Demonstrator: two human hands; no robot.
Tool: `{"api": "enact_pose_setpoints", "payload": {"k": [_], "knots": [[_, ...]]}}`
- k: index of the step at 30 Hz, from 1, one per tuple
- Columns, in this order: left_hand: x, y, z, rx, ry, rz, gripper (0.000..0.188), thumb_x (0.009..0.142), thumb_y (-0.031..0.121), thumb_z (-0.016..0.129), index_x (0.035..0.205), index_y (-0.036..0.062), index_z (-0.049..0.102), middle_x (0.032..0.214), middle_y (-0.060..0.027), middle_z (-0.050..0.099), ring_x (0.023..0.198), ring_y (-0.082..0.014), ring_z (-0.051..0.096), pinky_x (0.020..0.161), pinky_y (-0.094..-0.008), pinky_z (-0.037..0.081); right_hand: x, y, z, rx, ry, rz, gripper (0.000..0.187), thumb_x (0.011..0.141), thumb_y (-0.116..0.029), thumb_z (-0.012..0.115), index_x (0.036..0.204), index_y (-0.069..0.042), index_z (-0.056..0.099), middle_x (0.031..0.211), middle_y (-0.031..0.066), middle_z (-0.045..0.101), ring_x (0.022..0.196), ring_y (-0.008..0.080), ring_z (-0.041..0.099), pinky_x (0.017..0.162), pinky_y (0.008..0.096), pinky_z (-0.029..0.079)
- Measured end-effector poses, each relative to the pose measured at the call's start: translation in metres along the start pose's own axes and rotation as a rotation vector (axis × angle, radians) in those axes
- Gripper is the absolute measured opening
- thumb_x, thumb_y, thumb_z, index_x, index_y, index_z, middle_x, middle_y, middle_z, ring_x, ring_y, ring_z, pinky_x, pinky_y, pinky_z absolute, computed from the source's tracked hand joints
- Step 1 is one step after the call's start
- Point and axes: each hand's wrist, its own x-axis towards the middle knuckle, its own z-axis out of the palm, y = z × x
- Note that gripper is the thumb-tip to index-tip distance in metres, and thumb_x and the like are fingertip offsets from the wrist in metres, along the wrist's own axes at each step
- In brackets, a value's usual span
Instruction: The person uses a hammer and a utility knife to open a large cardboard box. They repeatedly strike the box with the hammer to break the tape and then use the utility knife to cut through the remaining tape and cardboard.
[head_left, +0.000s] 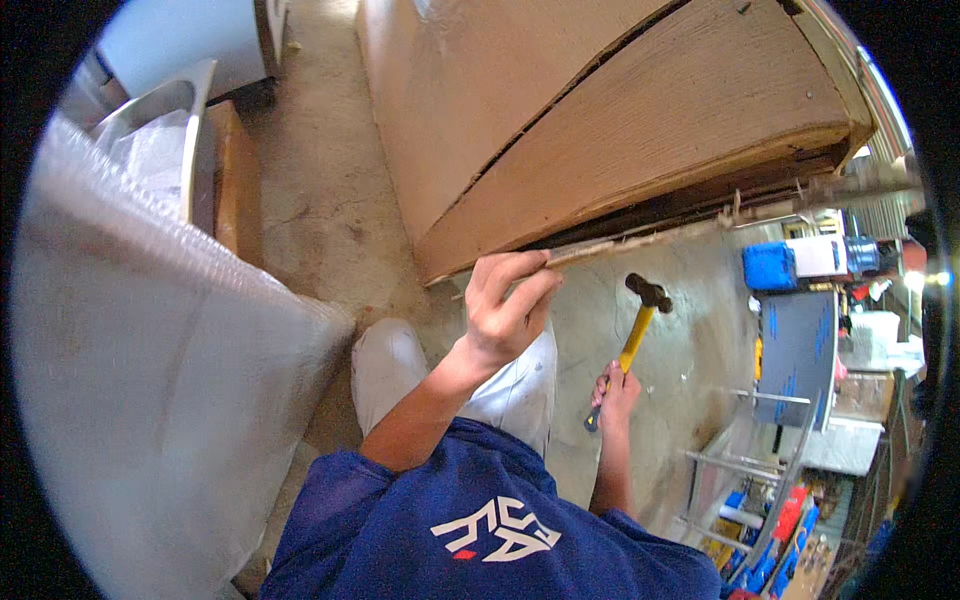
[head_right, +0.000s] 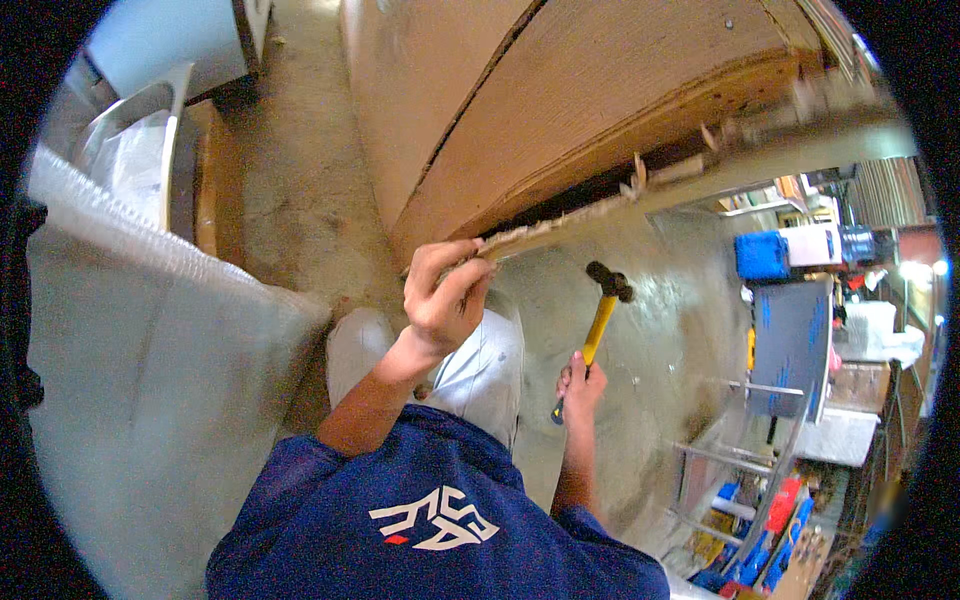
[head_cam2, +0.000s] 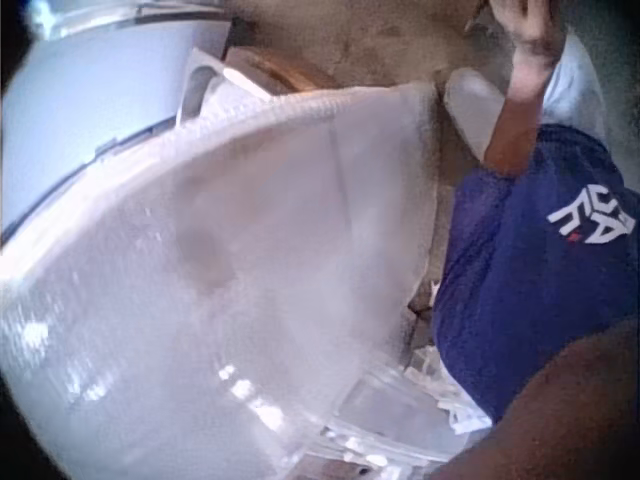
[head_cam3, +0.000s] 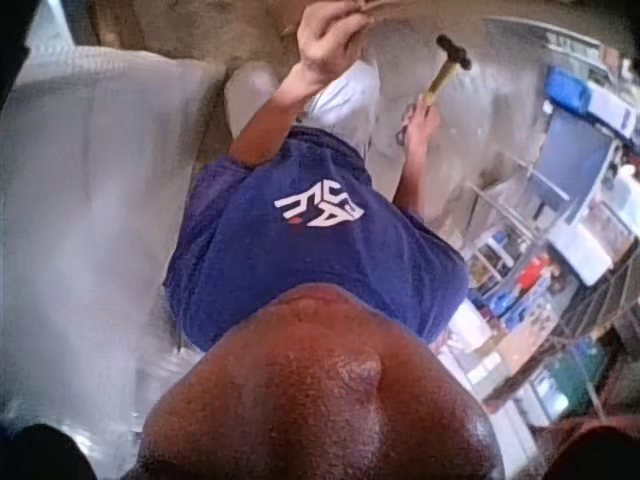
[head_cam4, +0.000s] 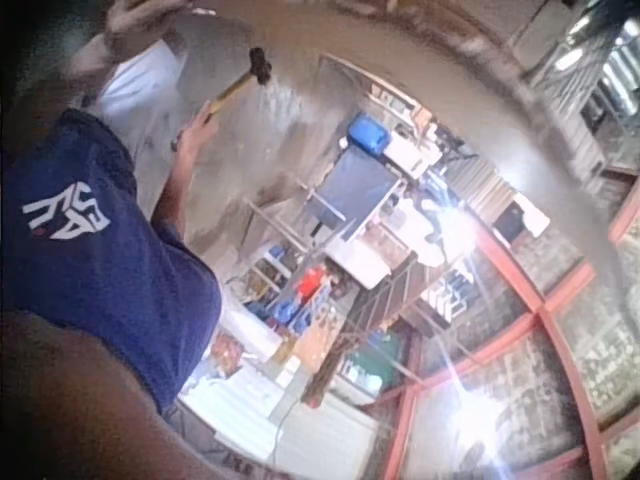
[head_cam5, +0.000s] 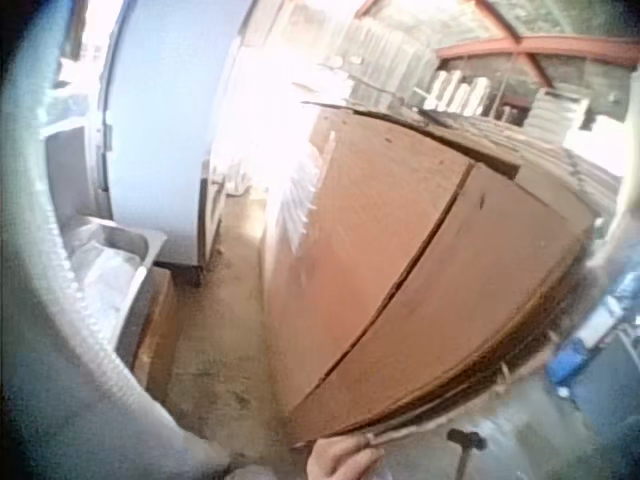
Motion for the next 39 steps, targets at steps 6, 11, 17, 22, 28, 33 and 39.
{"api": "enact_pose_setpoints", "payload": {"k": [6,11,17,22,28,33,39], "knots": [[-0.021,0.023,-0.01,-0.065,-0.024,-0.005,0.025,0.062,-0.005,0.075,0.085,0.0053,0.071,0.101,-0.0099,0.067,0.085,-0.0267,0.065,0.071,-0.0352,0.052,-0.007,-0.022,0.004,0.077,0.036,-0.032,0.019,0.103,-0.021,0.051,0.091,-0.006,0.053,0.06,-0.001,0.044,0.044,0.008,0.042,0.039,0.025,0.034],[-0.01,0.02,-0.005,-0.075,-0.024,-0.021,0.028,0.062,-0.006,0.075,0.088,0.0055,0.073,0.101,-0.01,0.068,0.086,-0.0268,0.066,0.071,-0.0348,0.052,-0.012,-0.022,0.009,0.131,0.033,-0.073,0.024,0.102,-0.023,0.054,0.085,-0.007,0.051,0.06,-0.0009,0.045,0.044,0.0078,0.042,0.039,0.0248,0.034],[0.006,0.012,0.009,0.012,0.06,0.014,0.025,0.064,-0.008,0.075,0.085,0.0035,0.072,0.098,-0.0113,0.068,0.085,-0.0276,0.066,0.073,-0.0357,0.053,-0.017,-0.01,0.006,0.114,-0.005,-0.111,0.028,0.101,-0.025,0.059,0.081,-0.009,0.049,0.059,-0.0012,0.046,0.044,0.0071,0.042,0.039,0.0246,0.034],[0.023,0.003,0.004,0.091,0.017,0.044,0.017,0.072,-0.005,0.079,0.087,0.0019,0.074,0.1,-0.014,0.068,0.083,-0.0268,0.067,0.067,-0.0329,0.054,-0.027,-0.011,0.014,0.069,-0.028,-0.124,0.03,0.1,-0.027,0.061,0.078,-0.01,0.049,0.059,-0.003,0.047,0.045,0.0067,0.043,0.039,0.0243,0.034],[0.029,0.004,0.001,0.09,-0.014,0.073,0.02,0.072,-0.005,0.079,0.088,0.0042,0.074,0.099,-0.0127,0.07,0.085,-0.0267,0.069,0.072,-0.034,0.057,-0.029,0.006,0.016,-0.052,0.005,-0.212,0.035,0.097,-0.032,0.065,0.074,-0.008,0.054,0.058,-0.0044,0.049,0.049,0.0065,0.043,0.045,0.0272,0.034],[0.043,0.0,-0.012,0.138,-0.145,0.094,0.016,0.075,-0.001,0.078,0.089,0.0035,0.073,0.098,-0.0137,0.07,0.086,-0.0295,0.07,0.075,-0.0366,0.057,-0.019,0.018,0.026,-0.158,-0.006,-0.343,0.04,0.096,-0.039,0.064,0.076,-0.005,0.057,0.058,-0.0041,0.046,0.054,0.0079,0.043,0.049,0.0289,0.034],[0.052,0.009,-0.02,0.141,-0.271,0.074,0.012,0.081,0.003,0.076,0.093,0.0009,0.073,0.1,-0.0144,0.07,0.088,-0.0268,0.07,0.077,-0.0342,0.056,-0.012,0.007,0.059,0.047,-0.242,-0.348,0.048,0.099,-0.047,0.058,0.079,-0.003,0.058,0.062,-0.0012,0.051,0.057,0.0097,0.047,0.052,0.0303,0.038]]}}
